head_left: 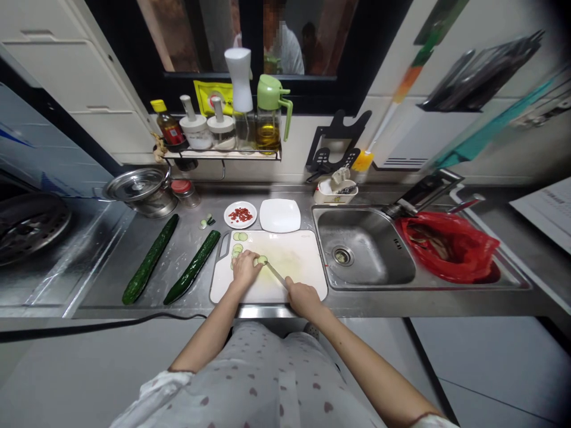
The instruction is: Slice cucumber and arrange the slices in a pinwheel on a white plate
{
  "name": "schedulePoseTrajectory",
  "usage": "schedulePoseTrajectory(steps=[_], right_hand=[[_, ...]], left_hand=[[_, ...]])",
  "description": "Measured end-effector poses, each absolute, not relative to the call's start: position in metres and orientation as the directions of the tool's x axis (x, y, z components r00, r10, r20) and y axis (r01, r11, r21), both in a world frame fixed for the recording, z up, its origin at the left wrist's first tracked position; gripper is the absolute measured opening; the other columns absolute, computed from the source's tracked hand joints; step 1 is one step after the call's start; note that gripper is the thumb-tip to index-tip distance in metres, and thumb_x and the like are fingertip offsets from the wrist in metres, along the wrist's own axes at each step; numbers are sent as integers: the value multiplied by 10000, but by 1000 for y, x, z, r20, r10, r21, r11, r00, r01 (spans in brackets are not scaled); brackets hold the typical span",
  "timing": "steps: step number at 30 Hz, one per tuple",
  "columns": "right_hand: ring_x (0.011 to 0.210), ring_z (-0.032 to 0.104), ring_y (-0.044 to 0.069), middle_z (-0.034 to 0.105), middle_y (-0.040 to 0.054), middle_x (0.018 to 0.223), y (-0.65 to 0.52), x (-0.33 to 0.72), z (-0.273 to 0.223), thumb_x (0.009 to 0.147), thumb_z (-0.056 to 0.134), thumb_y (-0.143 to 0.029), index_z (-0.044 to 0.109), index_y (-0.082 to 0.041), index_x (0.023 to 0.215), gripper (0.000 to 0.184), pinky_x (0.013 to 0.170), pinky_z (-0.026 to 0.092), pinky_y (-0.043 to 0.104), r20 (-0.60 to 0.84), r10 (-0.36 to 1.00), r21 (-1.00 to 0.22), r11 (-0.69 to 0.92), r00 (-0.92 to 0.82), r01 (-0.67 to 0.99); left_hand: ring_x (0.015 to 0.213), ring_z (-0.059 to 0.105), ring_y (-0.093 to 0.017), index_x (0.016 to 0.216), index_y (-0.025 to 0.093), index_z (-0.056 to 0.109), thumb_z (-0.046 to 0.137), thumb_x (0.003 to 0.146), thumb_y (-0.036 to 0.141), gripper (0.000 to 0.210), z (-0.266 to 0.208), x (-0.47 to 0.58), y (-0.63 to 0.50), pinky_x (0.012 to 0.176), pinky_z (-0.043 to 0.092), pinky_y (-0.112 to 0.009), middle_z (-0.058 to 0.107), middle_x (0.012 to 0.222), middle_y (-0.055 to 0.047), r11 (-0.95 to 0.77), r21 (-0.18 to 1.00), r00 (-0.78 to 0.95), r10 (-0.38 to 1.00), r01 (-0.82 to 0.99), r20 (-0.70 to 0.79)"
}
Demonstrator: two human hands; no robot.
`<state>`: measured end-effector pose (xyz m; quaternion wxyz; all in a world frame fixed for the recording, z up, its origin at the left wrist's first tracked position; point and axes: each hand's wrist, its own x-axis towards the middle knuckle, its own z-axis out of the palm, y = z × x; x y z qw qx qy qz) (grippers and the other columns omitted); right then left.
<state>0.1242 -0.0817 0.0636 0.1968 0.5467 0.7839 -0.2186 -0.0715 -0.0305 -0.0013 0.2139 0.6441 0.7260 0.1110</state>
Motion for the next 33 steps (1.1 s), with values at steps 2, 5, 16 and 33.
schedulePoseTrajectory(steps=[2, 5, 16, 33], right_hand=[[987, 661, 283, 693, 159, 1015, -81, 123, 64, 877, 361, -95, 429, -145, 1226, 359, 730, 440, 336, -556, 765, -130, 305, -324, 943], [973, 665, 284, 693, 158, 1013, -81, 121, 65, 862, 369, -79, 426, -138, 1223, 370, 719, 444, 335, -569, 755, -135, 306, -327, 942], [976, 667, 283, 689, 177, 1036, -75, 120, 70, 873, 365, -86, 433, -138, 1231, 368, 736, 462, 343, -579, 742, -138, 319, -338, 938], [975, 673, 260, 689, 176, 1018, -65, 107, 65, 880, 353, -56, 432, -136, 1222, 361, 750, 481, 330, -548, 757, -141, 336, -356, 931]], left_hand=[[1133, 519, -272, 1067, 257, 678, 598, 836, 382, 275, -2, -71, -31, 950, 337, -410, 635, 1149, -68, 146, 439, -79, 983, 886, -168], [1127, 520, -266, 1078, 260, 677, 592, 841, 384, 281, -3, -71, -31, 953, 336, -405, 632, 1153, -61, 152, 434, -82, 981, 888, -176], [1129, 516, -269, 1032, 256, 677, 637, 810, 377, 257, -2, -71, -29, 937, 341, -401, 636, 1142, -59, 186, 429, -116, 976, 884, -184], [1121, 521, -263, 995, 257, 685, 646, 804, 362, 222, -4, -70, -28, 945, 330, -405, 638, 1136, -52, 192, 438, -123, 976, 878, -182]])
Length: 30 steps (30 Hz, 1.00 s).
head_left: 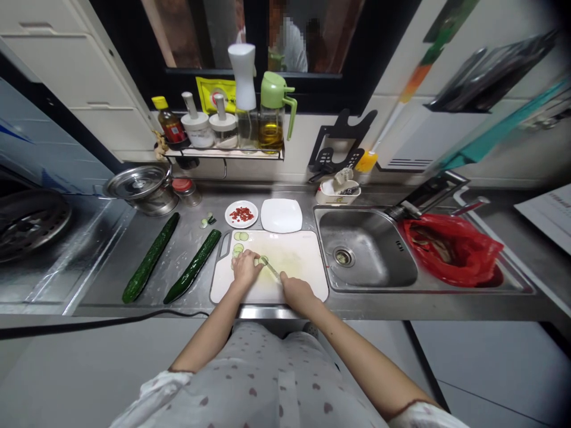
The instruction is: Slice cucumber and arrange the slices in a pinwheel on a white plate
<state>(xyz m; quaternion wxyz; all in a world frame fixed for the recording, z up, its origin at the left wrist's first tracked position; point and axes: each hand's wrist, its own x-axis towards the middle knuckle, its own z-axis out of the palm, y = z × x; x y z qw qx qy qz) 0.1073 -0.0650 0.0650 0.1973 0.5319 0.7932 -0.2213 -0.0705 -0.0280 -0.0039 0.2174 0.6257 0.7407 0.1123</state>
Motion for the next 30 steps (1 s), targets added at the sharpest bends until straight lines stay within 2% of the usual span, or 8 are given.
schedulePoseTrajectory(steps=[30], right_hand=[[983, 675, 241, 695, 172, 1013, -62, 106, 66, 885, 355, -59, 419, -139, 1259, 388, 767, 485, 317, -555, 754, -107, 353, -350, 930]], left_hand=[[1129, 508, -271, 1025, 268, 679, 625, 819, 375, 239, 3, -69, -29, 932, 315, -417, 628, 1166, -64, 211, 411, -132, 968, 887, -213]])
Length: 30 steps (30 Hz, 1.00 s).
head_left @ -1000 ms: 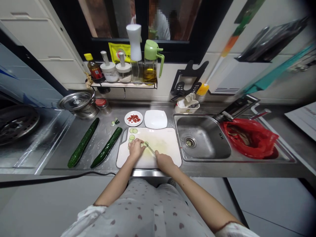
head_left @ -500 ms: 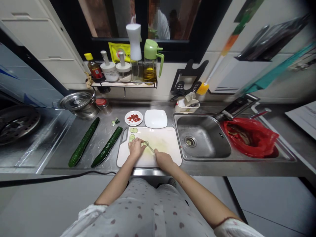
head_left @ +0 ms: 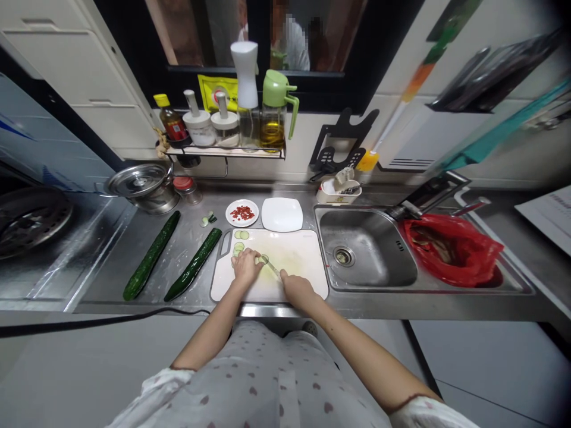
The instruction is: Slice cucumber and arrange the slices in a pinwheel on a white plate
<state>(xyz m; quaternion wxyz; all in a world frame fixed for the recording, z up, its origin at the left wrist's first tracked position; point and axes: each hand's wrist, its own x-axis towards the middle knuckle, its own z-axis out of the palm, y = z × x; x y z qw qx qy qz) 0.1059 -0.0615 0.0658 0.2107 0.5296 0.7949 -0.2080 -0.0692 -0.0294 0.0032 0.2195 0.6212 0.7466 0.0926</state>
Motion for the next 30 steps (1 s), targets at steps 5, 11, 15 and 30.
schedulePoseTrajectory(steps=[5, 11, 15, 30], right_hand=[[980, 679, 240, 701, 166, 1009, -57, 106, 67, 899, 342, -60, 445, -140, 1241, 367, 772, 498, 324, -537, 757, -78, 396, -374, 915], [987, 682, 241, 702, 172, 1024, -47, 111, 71, 935, 321, -90, 474, -149, 1225, 334, 783, 507, 333, -511, 753, -48, 457, -415, 888], [1015, 674, 230, 700, 180, 1041, -41, 114, 74, 935, 368, -116, 466, -162, 1237, 320, 820, 501, 334, -521, 741, -47, 470, -423, 882], [979, 685, 243, 710, 165, 985, -47, 126, 66, 927, 349, -82, 476, -161, 1229, 337, 789, 501, 341, -521, 735, -47, 483, -434, 874]], left_hand=[[1123, 514, -265, 1024, 271, 683, 637, 813, 373, 239, 0, -69, -30, 927, 318, -411, 626, 1138, -53, 197, 417, -127, 974, 887, -190], [1112, 517, -268, 1019, 267, 686, 631, 822, 375, 232, -2, -69, -30, 930, 315, -411, 632, 1122, -62, 192, 429, -127, 976, 883, -176], [1110, 517, -266, 1016, 269, 687, 640, 815, 376, 233, -1, -69, -31, 929, 315, -412, 634, 1118, -57, 192, 430, -129, 977, 882, -171], [1127, 509, -277, 1026, 272, 691, 622, 822, 394, 247, 1, -69, -31, 936, 311, -422, 632, 1148, -67, 200, 412, -134, 974, 889, -185]])
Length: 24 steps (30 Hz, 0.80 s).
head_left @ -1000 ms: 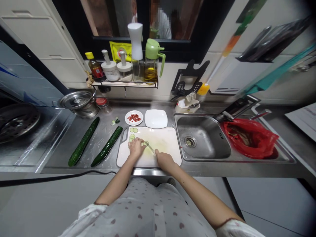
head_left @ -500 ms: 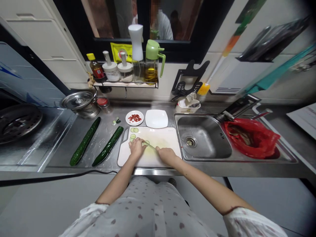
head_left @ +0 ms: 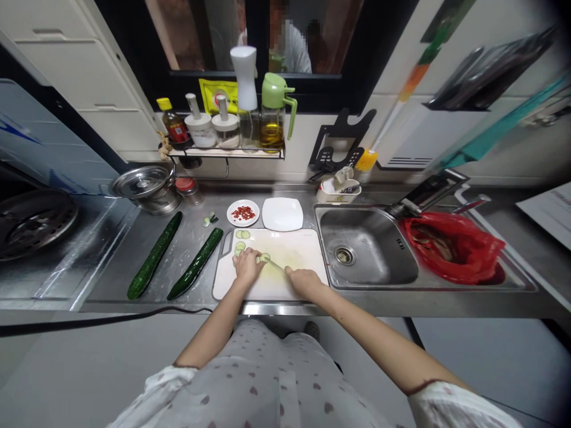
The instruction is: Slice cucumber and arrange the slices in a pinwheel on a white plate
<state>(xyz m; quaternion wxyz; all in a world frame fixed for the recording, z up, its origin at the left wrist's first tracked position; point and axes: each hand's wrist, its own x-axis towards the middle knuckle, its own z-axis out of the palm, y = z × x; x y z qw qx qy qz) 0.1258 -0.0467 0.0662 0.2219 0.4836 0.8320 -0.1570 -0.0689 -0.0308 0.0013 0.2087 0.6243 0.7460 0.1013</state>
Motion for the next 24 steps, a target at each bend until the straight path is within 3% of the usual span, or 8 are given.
schedulePoseTrajectory(steps=[8, 13, 18, 24], right_hand=[[995, 664, 255, 693, 162, 1038, -58, 149, 70, 874, 411, -82, 459, -171, 1263, 402, 780, 452, 327, -563, 724, -69, 438, -397, 896], [966, 642, 230, 675, 140, 1073, -50, 168, 77, 916, 409, -227, 488, -172, 1191, 292, 714, 385, 263, -538, 730, -209, 369, -421, 906], [892, 646, 218, 681, 128, 1010, -48, 168, 62, 937, 342, -237, 426, -161, 1218, 303, 657, 341, 260, -447, 872, -179, 133, -201, 975], [887, 663, 233, 688, 115, 980, -51, 158, 47, 934, 326, -245, 399, -179, 1236, 317, 668, 367, 280, -419, 906, -139, -1, -58, 990]], left_hand=[[1132, 505, -287, 1051, 265, 685, 599, 828, 393, 272, 7, -67, -32, 935, 317, -428, 625, 1173, -80, 206, 383, -132, 968, 901, -212], [1118, 505, -283, 1063, 270, 671, 577, 837, 383, 270, 7, -65, -34, 934, 313, -431, 624, 1174, -78, 196, 369, -130, 972, 908, -196], [1122, 497, -297, 1173, 267, 630, 539, 854, 405, 359, 6, -62, -37, 935, 307, -436, 609, 1184, -97, 187, 351, -133, 976, 918, -170], [1115, 498, -303, 1145, 258, 648, 490, 878, 396, 339, 10, -56, -36, 940, 295, -450, 606, 1139, -107, 135, 311, -89, 983, 941, -158]])
